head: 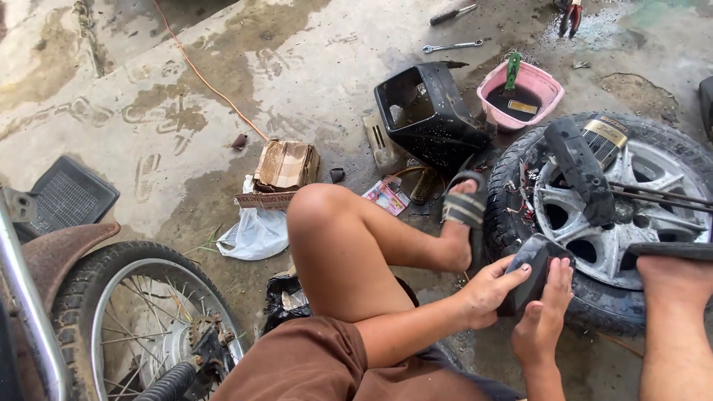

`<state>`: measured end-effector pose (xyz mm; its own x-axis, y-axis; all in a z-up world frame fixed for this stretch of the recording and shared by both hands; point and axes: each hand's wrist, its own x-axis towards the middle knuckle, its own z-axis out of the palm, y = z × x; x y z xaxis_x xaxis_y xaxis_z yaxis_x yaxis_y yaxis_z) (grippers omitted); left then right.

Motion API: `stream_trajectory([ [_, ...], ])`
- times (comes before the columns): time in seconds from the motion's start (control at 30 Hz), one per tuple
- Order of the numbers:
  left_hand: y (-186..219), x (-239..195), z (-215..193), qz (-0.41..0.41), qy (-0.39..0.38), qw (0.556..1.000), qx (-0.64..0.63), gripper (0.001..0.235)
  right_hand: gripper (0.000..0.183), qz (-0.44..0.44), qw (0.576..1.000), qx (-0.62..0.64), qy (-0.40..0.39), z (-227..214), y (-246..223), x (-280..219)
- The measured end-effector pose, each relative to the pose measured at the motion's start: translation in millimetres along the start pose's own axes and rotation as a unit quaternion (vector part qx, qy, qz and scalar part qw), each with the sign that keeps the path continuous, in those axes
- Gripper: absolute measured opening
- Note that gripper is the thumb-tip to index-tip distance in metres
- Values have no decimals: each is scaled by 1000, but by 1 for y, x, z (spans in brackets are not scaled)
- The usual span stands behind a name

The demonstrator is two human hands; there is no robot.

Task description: The person sits on the ground and sands a black plastic part using a sanding block. They repeatedly dip the sanding block into a pink bucket of water and continue sanding the part's surface.

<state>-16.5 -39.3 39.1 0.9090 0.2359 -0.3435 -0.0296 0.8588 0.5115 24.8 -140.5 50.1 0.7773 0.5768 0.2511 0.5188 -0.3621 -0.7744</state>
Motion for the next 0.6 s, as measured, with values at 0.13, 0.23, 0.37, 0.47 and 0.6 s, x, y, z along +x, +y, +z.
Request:
stream_trajectory([
  [0.13,-12,1,-11,6,-16,1000,-16,32,93,-3,1000,-2,0,-2,9,-1],
  [0.23,-18,-2,-10,10,-16,1000,-21,36,90,-36,999,-1,12,-5,16,-1],
  [0.37,-19,2,-6,13,-41,999,-25,33,87,-12,999,43,25,-9,7,1],
  [0.47,-25,10,-6,0,-41,999,-9,33,92,10,999,42,13,-13,10,0],
  [0.6,-40,32,-10,-27,-18,999,4,26,103,29,1000,-1,-3,-7,35,0],
])
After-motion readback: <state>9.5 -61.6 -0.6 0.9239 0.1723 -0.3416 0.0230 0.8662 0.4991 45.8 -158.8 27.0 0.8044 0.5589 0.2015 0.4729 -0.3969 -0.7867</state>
